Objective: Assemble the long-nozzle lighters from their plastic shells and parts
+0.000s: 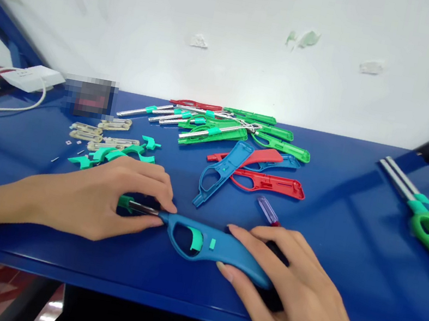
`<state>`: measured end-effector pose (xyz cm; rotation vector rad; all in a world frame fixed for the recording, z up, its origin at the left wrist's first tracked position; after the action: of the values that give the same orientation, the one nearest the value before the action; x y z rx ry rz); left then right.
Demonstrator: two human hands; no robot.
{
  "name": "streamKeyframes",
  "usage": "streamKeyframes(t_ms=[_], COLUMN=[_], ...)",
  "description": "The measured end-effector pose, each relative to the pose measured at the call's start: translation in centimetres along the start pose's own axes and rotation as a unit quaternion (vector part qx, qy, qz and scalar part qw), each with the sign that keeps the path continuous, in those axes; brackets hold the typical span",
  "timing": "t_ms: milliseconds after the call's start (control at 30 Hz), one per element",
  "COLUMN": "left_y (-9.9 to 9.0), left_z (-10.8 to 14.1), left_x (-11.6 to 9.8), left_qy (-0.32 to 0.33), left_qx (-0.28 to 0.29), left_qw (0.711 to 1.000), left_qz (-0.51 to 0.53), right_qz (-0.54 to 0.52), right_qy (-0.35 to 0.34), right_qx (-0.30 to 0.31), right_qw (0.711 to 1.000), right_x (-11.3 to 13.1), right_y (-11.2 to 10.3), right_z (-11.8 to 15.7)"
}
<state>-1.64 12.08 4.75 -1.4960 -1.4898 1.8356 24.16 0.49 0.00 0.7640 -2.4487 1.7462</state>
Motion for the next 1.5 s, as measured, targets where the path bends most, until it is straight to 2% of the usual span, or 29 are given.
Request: streamKeyframes(t_ms=[333, 1067, 1500], left_y=[-0.42, -0.62, -0.59], left_z=[-0.1, -0.07, 0.04], left_x=[-0.08, -0.15, 0.05], left_qy=[-0.015, -0.018, -0.021], left_qx=[0.019, 0.026, 0.038], left_qw=[0.999, 0.999, 0.998], left_qz=[-0.026, -0.042, -0.05], right_qz=[-0.011, -0.02, -0.048], right_qy=[-0.011, 0.008, 0.008], right_qx=[-0.007, 0.005, -0.012], right_qw=[1.0, 1.0, 0.999], right_x=[0.69, 0.5, 0.71], right_y=[-0.11, 0.13, 0.19], right_z=[-0.62, -0.33, -0.74])
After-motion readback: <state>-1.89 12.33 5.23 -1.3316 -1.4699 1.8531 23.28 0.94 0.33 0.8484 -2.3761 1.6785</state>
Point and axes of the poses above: each hand's wrist, its own z-axis away from the middle knuckle, its own y-axis out of the palm, x = y × z, the point moved 4 cm from there along -z, towards the middle knuckle, and after that the axes turned 5 degrees about -z, right-handed, at the moved point
